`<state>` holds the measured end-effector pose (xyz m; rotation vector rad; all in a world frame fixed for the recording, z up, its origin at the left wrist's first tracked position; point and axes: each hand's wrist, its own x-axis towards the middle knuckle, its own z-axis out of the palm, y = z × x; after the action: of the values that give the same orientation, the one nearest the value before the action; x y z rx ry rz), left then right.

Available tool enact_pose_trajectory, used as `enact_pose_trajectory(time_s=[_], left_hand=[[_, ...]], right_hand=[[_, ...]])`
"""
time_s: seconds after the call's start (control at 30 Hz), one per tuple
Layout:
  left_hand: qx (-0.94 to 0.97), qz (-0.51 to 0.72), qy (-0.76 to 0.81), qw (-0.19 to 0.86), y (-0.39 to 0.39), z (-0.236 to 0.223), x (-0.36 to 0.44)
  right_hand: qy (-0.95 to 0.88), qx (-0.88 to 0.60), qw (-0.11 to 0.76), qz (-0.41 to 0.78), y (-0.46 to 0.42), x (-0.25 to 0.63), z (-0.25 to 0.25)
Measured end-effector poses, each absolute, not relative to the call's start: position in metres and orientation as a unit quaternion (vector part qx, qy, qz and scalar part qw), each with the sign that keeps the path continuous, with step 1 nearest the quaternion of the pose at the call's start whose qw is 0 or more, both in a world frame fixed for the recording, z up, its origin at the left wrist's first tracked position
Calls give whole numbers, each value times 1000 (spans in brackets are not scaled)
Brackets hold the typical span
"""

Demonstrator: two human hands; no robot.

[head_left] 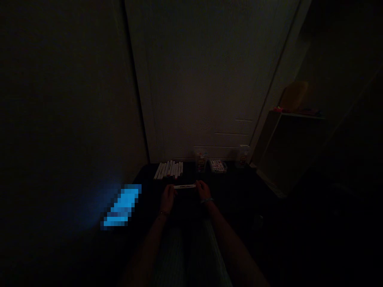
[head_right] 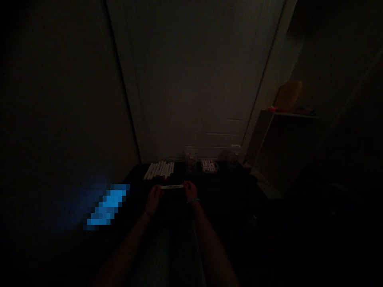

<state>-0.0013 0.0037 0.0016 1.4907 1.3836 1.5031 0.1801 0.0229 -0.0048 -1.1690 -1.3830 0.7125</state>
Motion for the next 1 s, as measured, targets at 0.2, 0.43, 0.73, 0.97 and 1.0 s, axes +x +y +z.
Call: enact_pose_trajectory(time_s=[0.2,0.43,0.73,0.97,1.0], left_hand=[[575,564,526,274,2,4,-1],[586,542,541,265,1,3,-1],[594,536,544,254,-1,6,-2],[603,528,550,235,1,6,-2],[603,528,549,237,1,6,-2]], right_hand=[[-591,-490,569,293,18,180,0],[-582,-477,578,316,17,180,0],[-587,-497,562,303,18,179,-3],[-596,-520,543,282,19,179,-6],[-598,-518,543,282,18,179,-5]])
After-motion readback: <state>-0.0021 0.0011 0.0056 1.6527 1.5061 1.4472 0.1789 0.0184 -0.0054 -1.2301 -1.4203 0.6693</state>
